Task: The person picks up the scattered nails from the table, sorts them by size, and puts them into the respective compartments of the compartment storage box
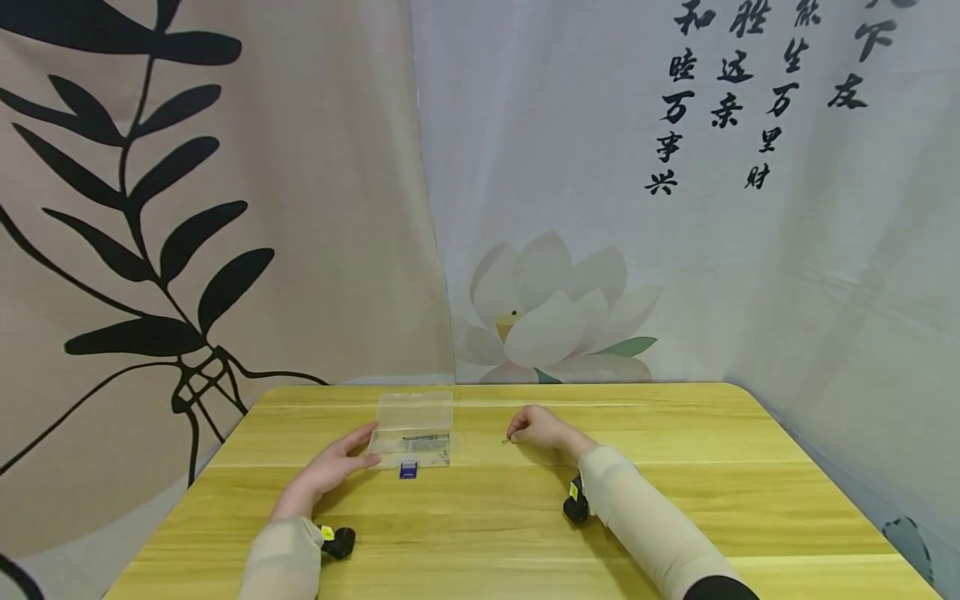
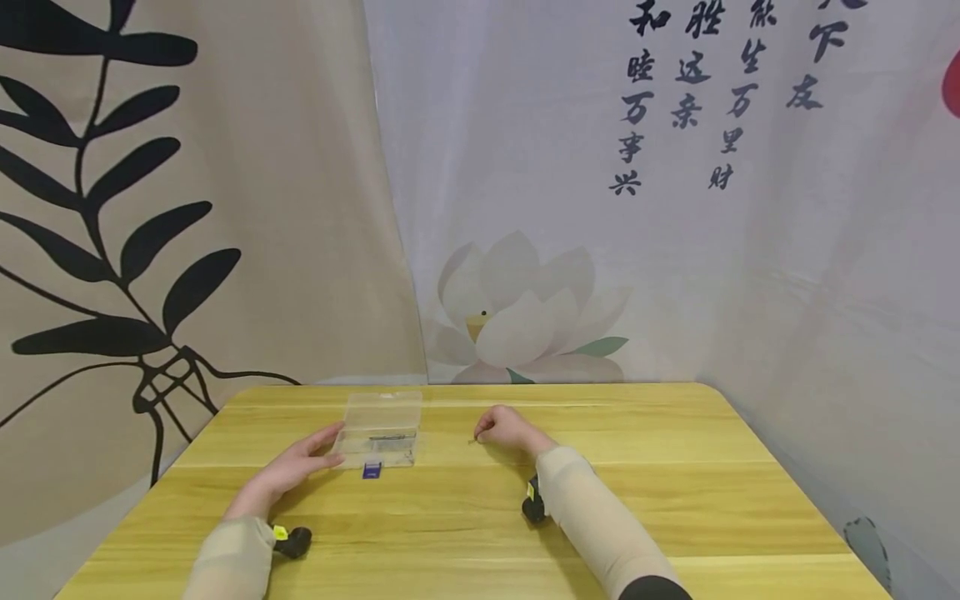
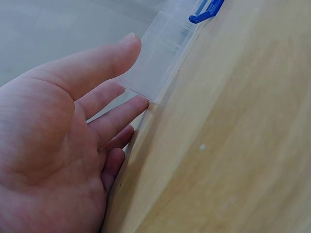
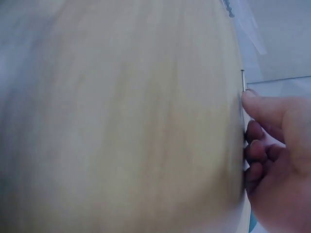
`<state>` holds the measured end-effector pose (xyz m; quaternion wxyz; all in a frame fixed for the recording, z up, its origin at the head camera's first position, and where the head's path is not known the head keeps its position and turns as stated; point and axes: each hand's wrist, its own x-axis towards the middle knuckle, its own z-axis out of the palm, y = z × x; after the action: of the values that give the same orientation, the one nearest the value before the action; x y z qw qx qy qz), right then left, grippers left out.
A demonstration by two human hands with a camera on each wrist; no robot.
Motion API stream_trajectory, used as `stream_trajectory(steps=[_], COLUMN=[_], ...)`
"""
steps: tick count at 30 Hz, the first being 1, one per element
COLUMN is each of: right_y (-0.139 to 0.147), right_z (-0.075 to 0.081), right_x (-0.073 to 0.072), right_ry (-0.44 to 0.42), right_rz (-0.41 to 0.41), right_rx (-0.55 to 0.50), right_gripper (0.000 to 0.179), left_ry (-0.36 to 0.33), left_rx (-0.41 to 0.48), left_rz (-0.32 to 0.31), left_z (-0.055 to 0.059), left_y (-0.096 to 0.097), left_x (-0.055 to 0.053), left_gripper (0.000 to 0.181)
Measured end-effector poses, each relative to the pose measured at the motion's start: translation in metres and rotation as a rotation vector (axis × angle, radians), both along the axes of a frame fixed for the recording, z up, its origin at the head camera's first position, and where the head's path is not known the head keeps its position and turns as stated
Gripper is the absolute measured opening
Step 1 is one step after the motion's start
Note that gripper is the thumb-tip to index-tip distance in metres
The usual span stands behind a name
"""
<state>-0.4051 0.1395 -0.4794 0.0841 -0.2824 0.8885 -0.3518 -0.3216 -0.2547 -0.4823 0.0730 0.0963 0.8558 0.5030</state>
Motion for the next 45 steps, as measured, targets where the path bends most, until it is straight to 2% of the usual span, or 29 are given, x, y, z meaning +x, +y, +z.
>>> stream_trajectory(steps=[5,14,25,30,45], right_y=[0.001,0.003,0.004,0.001,-0.026], right_z=[0.003,0.019,0.041,0.046,0.050], right_x=[0.001,0.000,-0.003,-0.003,-0.003], right_ry=[-0.047,-0.063,0.021,0.012,0.034], right_rz=[-0.047,-0.057,-0.057,-0.069,0.020], right_rx=[-0.054,-0.094,-0.109,-0.105,-0.105], right_gripper=[0.010,0.013,0.014,0.015,0.017], left_ry=[0.001,-0.011,-0.022,-0.018,-0.008], left_rx=[0.006,0.020,0.024,0.021,0.040], left_rz=[-0.007,0.000,0.002,-0.009,-0.018], left_z=[0.000,0.002,-0.001,-0.001,0.001], left_y=[0.001,0.003,0.000,0.001,0.001], left_x=[0.000,0.003,0.001,0.001,0.003], left_gripper=[0.075,0.074,0.076,0.076,0.075])
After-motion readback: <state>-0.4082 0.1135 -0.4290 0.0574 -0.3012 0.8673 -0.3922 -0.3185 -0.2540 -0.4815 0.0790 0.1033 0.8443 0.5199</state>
